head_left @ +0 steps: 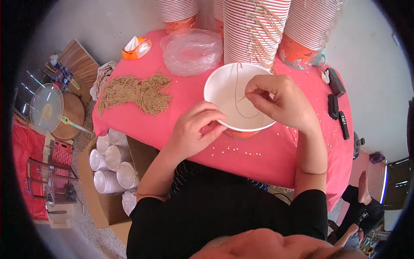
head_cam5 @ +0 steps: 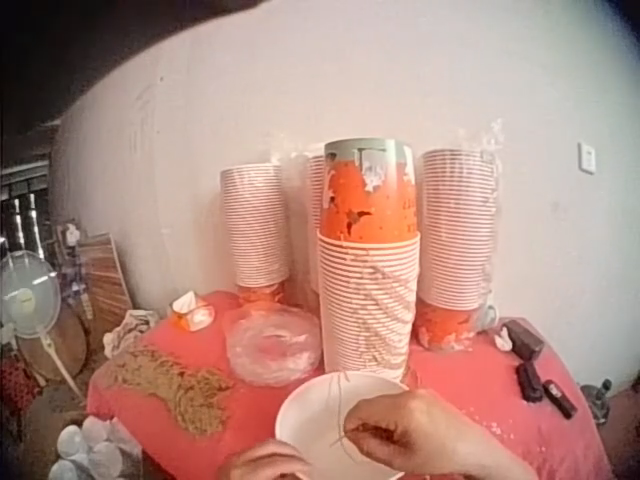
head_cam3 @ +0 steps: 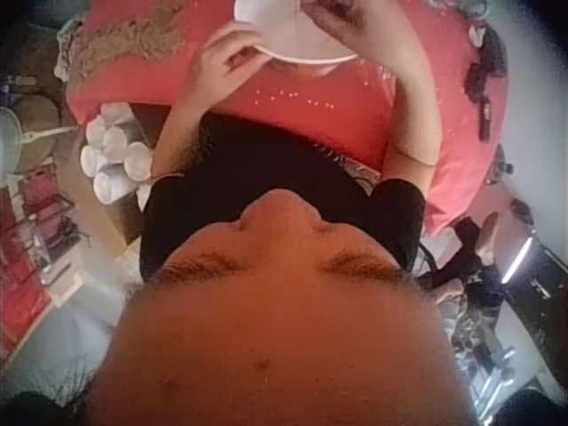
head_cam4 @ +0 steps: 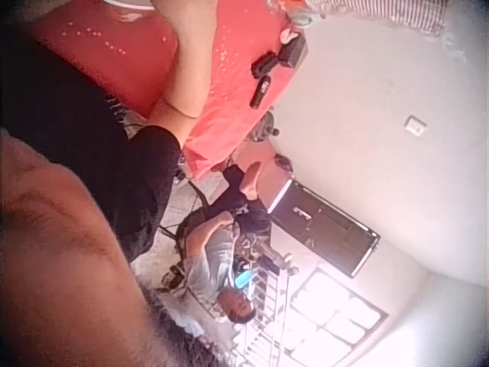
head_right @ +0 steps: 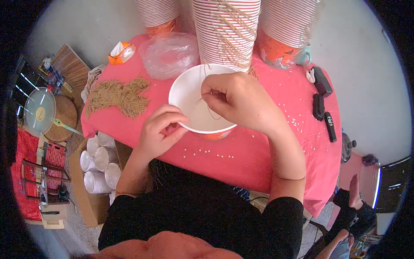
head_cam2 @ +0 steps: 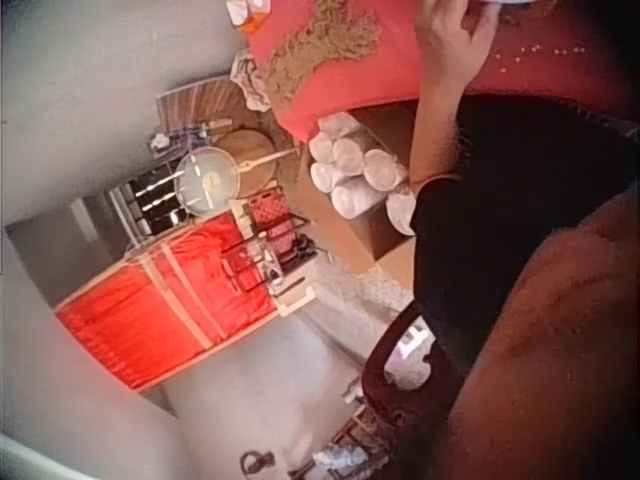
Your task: Threading a string through holes in a paper bucket to create a handle for packaging.
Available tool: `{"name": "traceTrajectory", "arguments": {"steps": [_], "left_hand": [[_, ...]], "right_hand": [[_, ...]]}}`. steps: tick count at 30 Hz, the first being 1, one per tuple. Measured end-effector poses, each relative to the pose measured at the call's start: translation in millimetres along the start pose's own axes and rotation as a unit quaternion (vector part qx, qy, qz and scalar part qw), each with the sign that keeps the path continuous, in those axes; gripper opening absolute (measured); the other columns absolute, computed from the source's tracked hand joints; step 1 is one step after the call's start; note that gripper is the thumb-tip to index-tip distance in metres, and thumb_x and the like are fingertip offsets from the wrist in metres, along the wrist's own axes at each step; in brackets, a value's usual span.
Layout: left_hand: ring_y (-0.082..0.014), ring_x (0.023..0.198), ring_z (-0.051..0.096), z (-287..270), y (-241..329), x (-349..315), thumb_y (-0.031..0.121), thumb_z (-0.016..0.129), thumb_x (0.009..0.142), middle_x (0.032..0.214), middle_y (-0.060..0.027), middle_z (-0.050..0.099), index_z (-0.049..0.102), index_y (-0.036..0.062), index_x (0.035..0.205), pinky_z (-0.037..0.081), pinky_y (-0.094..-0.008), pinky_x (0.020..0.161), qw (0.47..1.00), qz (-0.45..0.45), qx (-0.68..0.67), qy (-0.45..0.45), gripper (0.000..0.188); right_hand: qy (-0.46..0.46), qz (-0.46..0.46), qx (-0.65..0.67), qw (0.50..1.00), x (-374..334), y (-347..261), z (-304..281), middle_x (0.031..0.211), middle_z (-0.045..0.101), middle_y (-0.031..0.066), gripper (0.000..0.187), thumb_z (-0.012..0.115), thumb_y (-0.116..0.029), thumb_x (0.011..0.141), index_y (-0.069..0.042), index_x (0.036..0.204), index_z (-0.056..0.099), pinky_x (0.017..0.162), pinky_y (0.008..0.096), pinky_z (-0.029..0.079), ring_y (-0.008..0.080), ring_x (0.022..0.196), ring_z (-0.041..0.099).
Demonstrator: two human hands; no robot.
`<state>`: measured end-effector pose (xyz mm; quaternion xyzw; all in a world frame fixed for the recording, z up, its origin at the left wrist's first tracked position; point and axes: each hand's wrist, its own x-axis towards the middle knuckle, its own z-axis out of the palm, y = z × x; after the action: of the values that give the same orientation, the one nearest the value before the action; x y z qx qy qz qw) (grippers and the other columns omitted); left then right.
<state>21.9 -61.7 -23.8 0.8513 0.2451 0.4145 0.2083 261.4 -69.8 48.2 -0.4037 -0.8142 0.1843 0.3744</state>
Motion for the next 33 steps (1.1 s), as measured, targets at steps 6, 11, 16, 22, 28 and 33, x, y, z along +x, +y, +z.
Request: {"name": "traceTrajectory", "arguments": {"steps": [6,11,16,22,28,33], "left_hand": [[-0.0199,0.081,0.066,-2.3,1.4,2.5,-0.002,0.069,0.077,0.103,-0.0084,0.062,0.063,0.0032,0.098,0.054,-0.0290,0.064,0.999,-0.039,-0.013,0.026,0.023],[-0.0214,0.077,0.068,6.6,20.1,2.1,0.003,0.069,0.078,0.110,-0.0087,0.063,0.062,0.0060,0.104,0.056,-0.0317,0.064,0.999,-0.003,0.035,0.008,0.027],[-0.0256,0.077,0.068,14.3,20.6,5.2,0.006,0.071,0.079,0.099,-0.0082,0.064,0.063,0.0052,0.103,0.055,-0.0342,0.062,0.997,-0.005,0.077,-0.018,0.026],[-0.0259,0.075,0.066,13.8,8.0,-2.3,0.000,0.068,0.080,0.093,-0.0086,0.064,0.065,0.0037,0.096,0.054,-0.0347,0.062,0.999,0.005,0.043,0.019,0.017],[-0.0224,0.073,0.065,10.0,7.2,-4.9,-0.003,0.068,0.074,0.093,-0.0073,0.064,0.066,0.0023,0.095,0.053,-0.0328,0.059,0.984,0.108,0.121,0.069,0.022],[-0.0177,0.067,0.063,10.7,0.7,-7.1,-0.002,0.069,0.068,0.096,-0.0066,0.065,0.070,0.0023,0.094,0.048,-0.0282,0.052,0.952,0.196,0.207,0.107,0.027]], "right_hand": [[-0.046,-0.026,-0.031,0.998,0.1,1.2,0.4,0.068,0.060,0.0089,0.007,0.063,0.002,0.080,0.001,0.087,0.063,0.056,0.0272,0.046,0.0147,0.060,0.059],[-0.057,-0.028,-0.025,0.998,0.9,1.3,5.7,0.066,0.059,0.0087,0.006,0.063,0.003,0.078,0.000,0.084,0.062,0.055,0.0292,0.045,0.0163,0.057,0.057],[-0.070,-0.064,-0.038,0.995,0.1,1.2,4.6,0.066,0.059,0.0087,0.007,0.063,0.002,0.077,-0.001,0.083,0.062,0.054,0.0299,0.045,0.0180,0.056,0.057],[-0.113,-0.058,-0.028,0.991,-0.8,-7.2,-1.3,0.071,0.062,0.0119,0.005,0.062,-0.002,0.077,-0.002,0.081,0.061,0.057,0.0369,0.047,0.0278,0.063,0.060],[-0.103,-0.093,-0.073,0.988,-8.4,-17.3,1.3,0.074,0.062,0.0136,0.006,0.062,-0.008,0.078,-0.003,0.080,0.058,0.062,0.0449,0.048,0.0351,0.071,0.062],[-0.075,-0.110,-0.147,0.980,-13.3,-21.7,3.9,0.073,0.059,0.0123,0.010,0.063,-0.009,0.077,-0.004,0.077,0.055,0.061,0.0457,0.048,0.0349,0.071,0.061]]}}
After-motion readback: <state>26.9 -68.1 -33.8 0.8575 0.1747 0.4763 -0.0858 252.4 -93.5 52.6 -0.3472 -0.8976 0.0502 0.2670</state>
